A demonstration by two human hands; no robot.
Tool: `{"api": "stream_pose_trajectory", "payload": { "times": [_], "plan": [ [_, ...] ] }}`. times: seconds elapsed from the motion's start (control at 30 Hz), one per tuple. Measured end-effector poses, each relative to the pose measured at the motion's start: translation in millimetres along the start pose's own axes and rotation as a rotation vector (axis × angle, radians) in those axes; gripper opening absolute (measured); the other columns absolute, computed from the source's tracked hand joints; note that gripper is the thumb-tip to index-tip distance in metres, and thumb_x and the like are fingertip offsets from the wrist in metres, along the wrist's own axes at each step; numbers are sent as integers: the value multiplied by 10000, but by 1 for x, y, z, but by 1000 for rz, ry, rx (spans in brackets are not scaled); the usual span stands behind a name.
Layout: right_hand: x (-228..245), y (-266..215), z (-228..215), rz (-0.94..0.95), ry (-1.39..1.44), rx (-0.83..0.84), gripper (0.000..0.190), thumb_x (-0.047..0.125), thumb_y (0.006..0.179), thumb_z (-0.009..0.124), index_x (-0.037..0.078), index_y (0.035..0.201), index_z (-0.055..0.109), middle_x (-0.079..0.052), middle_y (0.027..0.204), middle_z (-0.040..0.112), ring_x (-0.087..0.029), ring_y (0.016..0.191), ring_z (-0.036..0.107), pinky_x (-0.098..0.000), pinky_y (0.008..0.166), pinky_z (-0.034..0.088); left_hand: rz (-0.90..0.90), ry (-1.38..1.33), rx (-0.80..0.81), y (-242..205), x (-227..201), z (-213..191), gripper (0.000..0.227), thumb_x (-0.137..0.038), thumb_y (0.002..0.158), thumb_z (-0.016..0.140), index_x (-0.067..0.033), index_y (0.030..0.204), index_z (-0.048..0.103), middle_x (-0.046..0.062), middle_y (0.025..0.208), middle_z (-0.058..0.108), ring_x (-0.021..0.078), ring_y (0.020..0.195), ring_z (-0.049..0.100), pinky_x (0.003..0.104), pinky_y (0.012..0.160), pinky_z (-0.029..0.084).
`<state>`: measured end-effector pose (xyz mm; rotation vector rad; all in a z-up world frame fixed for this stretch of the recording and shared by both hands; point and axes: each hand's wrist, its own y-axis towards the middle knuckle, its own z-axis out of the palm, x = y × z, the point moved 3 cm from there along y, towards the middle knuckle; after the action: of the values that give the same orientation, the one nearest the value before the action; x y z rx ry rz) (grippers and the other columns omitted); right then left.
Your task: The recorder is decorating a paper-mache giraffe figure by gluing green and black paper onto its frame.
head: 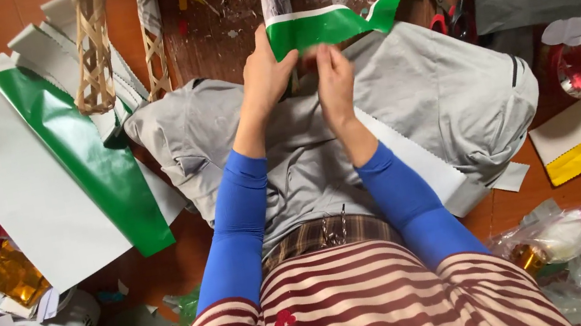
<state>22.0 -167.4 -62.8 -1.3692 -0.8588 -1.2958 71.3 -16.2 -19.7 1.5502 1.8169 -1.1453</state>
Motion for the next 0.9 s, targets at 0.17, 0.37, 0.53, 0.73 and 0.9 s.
{"api": "stream_pose_trajectory", "payload": {
  "times": [0.17,0.37,0.53,0.73,0.9],
  "plan": [
    [28,58,47,55,-19,475,300,271,1050,612,30,1228,634,-14,1104,703,-81,985,620,-263,894,521,-1,-13,-9,2,26,12,755,-275,909,706,-118,1543,329,260,1112,732,447,1037,703,487,862,562],
    [30,73,61,574,493,538,267,207,1016,690,-31,1134,666,-85,1005,722,-191,870,695,-346,767,574,-30,-626,212,-23,9,-10,791,-164,1078,615,-108,1668,91,237,1526,520,313,1254,628,442,1028,518],
    [39,65,67,515,542,499,350,203,1002,688,-45,1247,650,-93,1077,735,-184,923,712,-340,828,593,251,-606,173,-36,12,-14,945,-8,1035,640,-169,1704,-8,222,1739,218,323,1585,311,425,1276,327],
    [48,50,83,640,783,402,464,234,991,615,21,1398,550,-127,1183,737,-201,992,770,-340,900,637,391,-517,-180,-13,-34,-53,1034,-37,1003,730,-231,1666,-40,194,1744,44,324,1571,309,420,1220,461],
    [48,44,75,500,455,320,404,390,965,687,123,1160,455,-129,795,619,-229,549,672,-391,473,592,458,-6,-772,28,-54,-70,792,-95,1111,686,-235,1687,162,125,1634,392,293,1444,544,314,1133,558]
  ]
}}
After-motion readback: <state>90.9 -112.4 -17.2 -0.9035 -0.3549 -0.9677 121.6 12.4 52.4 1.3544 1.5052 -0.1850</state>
